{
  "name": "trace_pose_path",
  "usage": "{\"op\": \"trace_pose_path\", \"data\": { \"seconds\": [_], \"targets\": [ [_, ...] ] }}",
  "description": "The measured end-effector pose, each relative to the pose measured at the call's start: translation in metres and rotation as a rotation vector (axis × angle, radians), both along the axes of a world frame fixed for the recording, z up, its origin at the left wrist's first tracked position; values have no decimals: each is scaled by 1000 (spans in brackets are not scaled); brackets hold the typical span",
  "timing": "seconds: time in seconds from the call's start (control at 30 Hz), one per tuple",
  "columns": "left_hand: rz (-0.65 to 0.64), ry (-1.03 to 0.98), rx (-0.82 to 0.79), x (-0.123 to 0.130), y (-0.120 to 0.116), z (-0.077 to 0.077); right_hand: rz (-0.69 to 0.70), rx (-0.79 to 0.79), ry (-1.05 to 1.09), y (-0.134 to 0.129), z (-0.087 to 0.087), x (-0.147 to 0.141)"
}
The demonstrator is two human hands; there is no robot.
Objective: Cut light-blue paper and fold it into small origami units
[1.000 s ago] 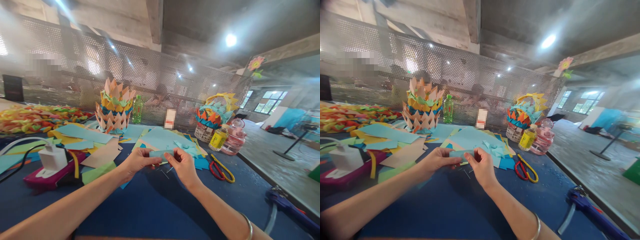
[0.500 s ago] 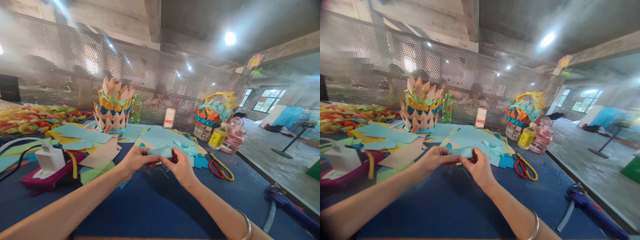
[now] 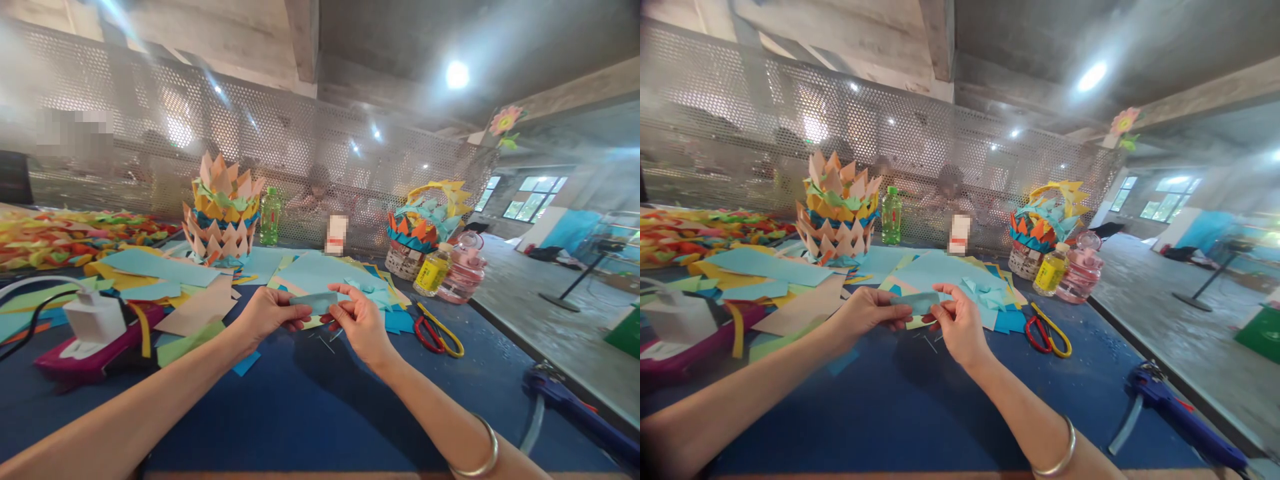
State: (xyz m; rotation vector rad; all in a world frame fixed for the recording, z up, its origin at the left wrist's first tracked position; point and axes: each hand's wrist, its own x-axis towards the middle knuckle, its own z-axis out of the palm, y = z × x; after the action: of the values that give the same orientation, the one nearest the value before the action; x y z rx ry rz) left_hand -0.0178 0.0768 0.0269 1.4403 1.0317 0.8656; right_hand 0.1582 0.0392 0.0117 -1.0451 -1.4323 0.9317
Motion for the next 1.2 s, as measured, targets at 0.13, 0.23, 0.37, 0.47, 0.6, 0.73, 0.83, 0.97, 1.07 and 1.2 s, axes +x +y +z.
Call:
{"op": "trace_pose_path", "data": {
  "seconds": [0.13,0.23,0.37,0.47,0.6,0.73,0.83,0.97,1.07,1.2],
  "targets": [
    [3,39,52,1,-1,2,-21,27,-49,1,-2,0],
    [-19,91,75,1,-2,4,-54,38,-75,3,-4,2],
    [-28,122,98,0,-1,3,-69,36,-85,4,-4,4],
    [-41,113,99,-1,1,0,-64,26,-98,3,-1,2],
    [-129,35,67,0,1,-4,-10,-46,-51,-2,0,-3],
    [-173,-13,71,2,-2,-3,18,-62,-31,-2,-2,-3],
    [-178,-44,70,3,-3,0,41,-49,-35,0,-4,-1],
    [-148,-26,59,3,-1,1,52,-21,-66,3,-6,1],
    [-99,28,51,1,1,-1,24,-1,-104,4,-5,2],
    [-74,89,75,-2,5,-3,-56,20,-93,7,-3,6]
  ]
}}
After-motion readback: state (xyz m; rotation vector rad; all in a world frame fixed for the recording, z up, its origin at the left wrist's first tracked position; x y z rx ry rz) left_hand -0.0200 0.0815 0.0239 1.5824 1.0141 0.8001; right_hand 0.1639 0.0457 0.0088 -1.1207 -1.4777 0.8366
